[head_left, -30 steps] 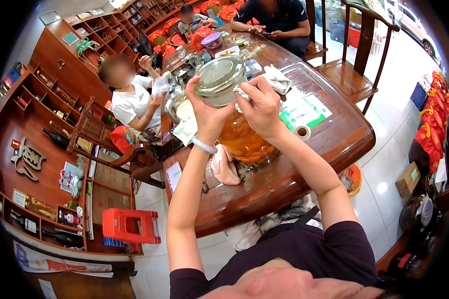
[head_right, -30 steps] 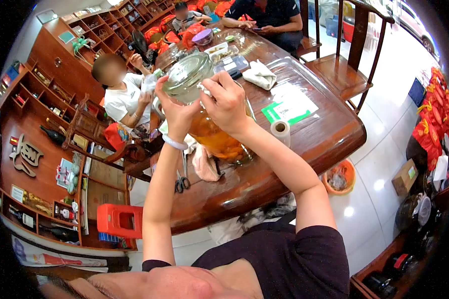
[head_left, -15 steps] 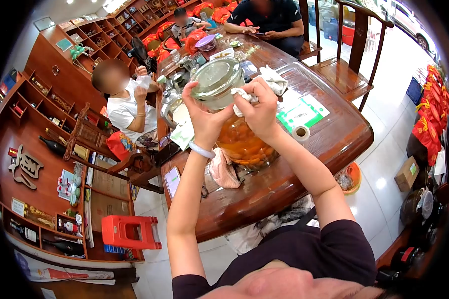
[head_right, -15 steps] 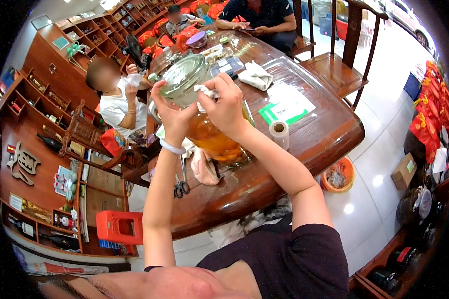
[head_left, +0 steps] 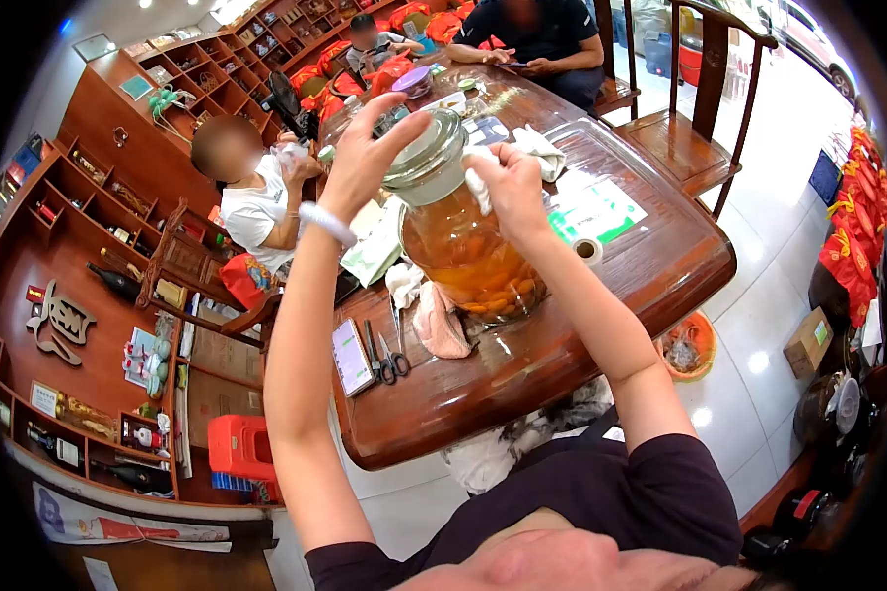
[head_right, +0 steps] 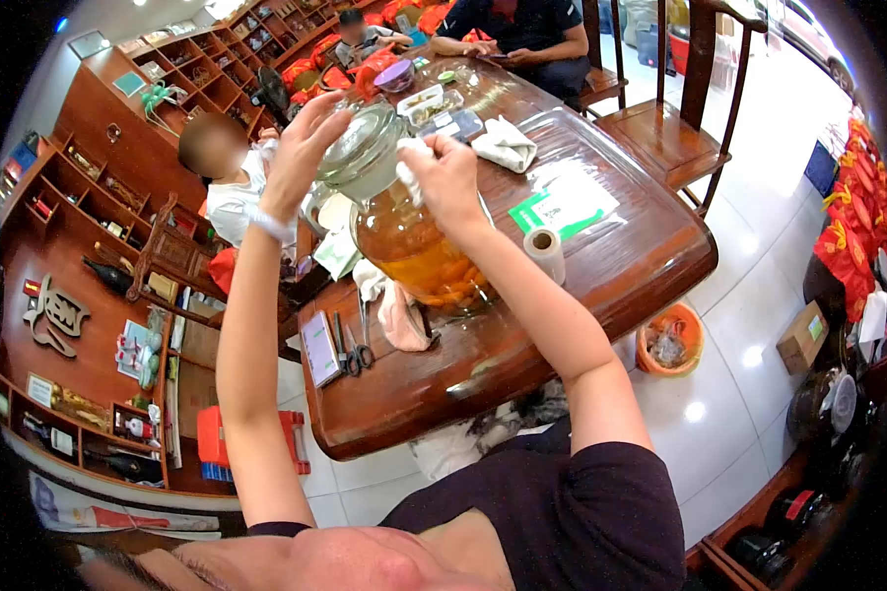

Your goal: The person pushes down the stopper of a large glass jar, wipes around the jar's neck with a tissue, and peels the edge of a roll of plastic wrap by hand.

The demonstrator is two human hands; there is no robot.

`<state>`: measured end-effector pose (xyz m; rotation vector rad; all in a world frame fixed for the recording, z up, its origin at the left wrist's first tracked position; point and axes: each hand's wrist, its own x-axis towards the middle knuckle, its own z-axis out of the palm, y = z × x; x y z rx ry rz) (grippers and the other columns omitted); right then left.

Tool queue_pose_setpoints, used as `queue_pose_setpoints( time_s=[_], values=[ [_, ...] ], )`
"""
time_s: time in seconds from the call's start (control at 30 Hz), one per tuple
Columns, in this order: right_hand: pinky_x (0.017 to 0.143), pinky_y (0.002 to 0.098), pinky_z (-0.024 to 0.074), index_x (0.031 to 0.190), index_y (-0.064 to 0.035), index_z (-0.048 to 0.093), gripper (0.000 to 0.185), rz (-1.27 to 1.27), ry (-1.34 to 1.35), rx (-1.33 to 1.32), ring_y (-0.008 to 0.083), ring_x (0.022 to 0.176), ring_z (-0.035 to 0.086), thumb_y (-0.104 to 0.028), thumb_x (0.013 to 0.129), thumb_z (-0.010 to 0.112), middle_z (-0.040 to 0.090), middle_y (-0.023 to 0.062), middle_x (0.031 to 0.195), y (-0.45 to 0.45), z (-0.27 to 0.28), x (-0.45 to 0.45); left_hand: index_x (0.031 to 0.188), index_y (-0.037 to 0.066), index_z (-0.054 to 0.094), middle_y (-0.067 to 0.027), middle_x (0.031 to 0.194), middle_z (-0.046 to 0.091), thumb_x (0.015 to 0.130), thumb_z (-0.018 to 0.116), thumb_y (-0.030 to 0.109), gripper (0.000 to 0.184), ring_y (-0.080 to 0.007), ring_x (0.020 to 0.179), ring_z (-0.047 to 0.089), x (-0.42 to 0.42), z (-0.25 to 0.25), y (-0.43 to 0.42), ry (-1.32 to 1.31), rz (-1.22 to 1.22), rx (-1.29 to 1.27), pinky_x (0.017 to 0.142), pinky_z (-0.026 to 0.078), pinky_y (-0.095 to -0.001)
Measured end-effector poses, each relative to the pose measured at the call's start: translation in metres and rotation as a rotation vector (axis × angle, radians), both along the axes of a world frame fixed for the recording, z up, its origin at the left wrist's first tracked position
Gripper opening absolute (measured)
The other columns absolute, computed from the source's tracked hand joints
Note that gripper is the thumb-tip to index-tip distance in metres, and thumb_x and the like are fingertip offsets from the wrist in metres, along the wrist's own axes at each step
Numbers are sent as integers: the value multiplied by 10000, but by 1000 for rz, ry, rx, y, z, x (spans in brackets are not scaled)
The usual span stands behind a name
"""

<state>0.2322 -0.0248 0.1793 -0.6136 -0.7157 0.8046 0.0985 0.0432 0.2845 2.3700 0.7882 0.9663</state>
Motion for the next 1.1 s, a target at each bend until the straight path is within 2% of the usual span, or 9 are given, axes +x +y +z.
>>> queue_pose_setpoints(
  time_s=[0.03, 0.1, 0.13, 0.27, 0.43, 0.63, 0.77, 0.9, 1.1],
  values=[
    [418, 191, 382, 779, 3, 560, 98, 12, -4, -2, 75, 475, 498, -66, 747, 620, 569, 31, 646, 8, -4, 7, 1189, -3, 492, -181, 1204, 511, 746, 605, 512, 689, -277, 1129, 478, 7, 0, 3, 4, 4, -4, 957, 338, -322],
    [403, 200, 401, 810, -4, 549, 119, 85, 47, 15, 83, 465, 502, -68, 748, 627, 568, 39, 649, 3, 2, 13, 1235, 17, 469, -194, 1244, 478, 742, 571, 570, 748, -296, 1163, 451, 23, 1, 6, 351, 72, 156, 970, 337, -346],
    [403, 200, 401, 810, -4, 549, 119, 79, 49, 19, 83, 465, 502, -68, 748, 627, 568, 39, 649, 2, 3, 15, 1278, 86, 449, -204, 1276, 443, 741, 519, 626, 765, -325, 1194, 416, 27, -1, 9, 438, 72, 60, 986, 324, -366],
    [413, 210, 416, 817, 12, 552, 144, 195, 73, -11, 92, 487, 526, -77, 747, 641, 580, 54, 657, 1, 3, 19, 1284, 196, 458, -213, 1315, 387, 748, 469, 649, 702, -344, 1228, 366, 28, -1, 17, 489, 78, 56, 1006, 291, -381],
    [443, 220, 427, 784, 39, 580, 141, 207, 108, -45, 102, 521, 555, -81, 743, 643, 596, 74, 649, -1, 2, 7, 1284, 185, 458, -222, 1304, 394, 749, 479, 626, 694, -341, 1225, 368, 28, 2, 13, 516, 102, 63, 1006, 290, -382],
    [491, 189, 399, 741, 24, 584, 132, -108, -255, -42, 61, 558, 529, -88, 738, 654, 597, 35, 674, -2, -7, -20, 1274, 176, 469, -223, 1280, 417, 763, 483, 594, 660, -335, 1211, 386, 29, 0, 15, 498, 84, 94, 997, 304, -373],
    [464, 195, 410, 757, 24, 586, 128, -4, -210, -28, 73, 532, 536, -86, 742, 652, 599, 49, 667, -3, -4, -13, 1272, 168, 473, -218, 1300, 405, 760, 493, 593, 665, -343, 1220, 373, 30, -1, 11, 471, 99, 87, 1010, 290, -381],
    [384, 202, 403, 736, -3, 567, 129, 98, 98, -50, 98, 471, 526, -92, 775, 652, 590, 65, 642, -5, 5, 4, 1272, 182, 475, -222, 1337, 361, 724, 499, 644, 717, -354, 1248, 335, 28, -5, 20, 473, 82, 81, 1030, 267, -385],
    [381, 200, 394, 730, 1, 563, 135, 161, 8, -62, 89, 470, 515, -92, 767, 655, 583, 56, 636, -8, 5, 7, 1279, 207, 468, -213, 1328, 377, 701, 490, 685, 750, -358, 1237, 350, 28, -1, 16, 524, 24, 131, 1026, 274, -394]
  ],
)
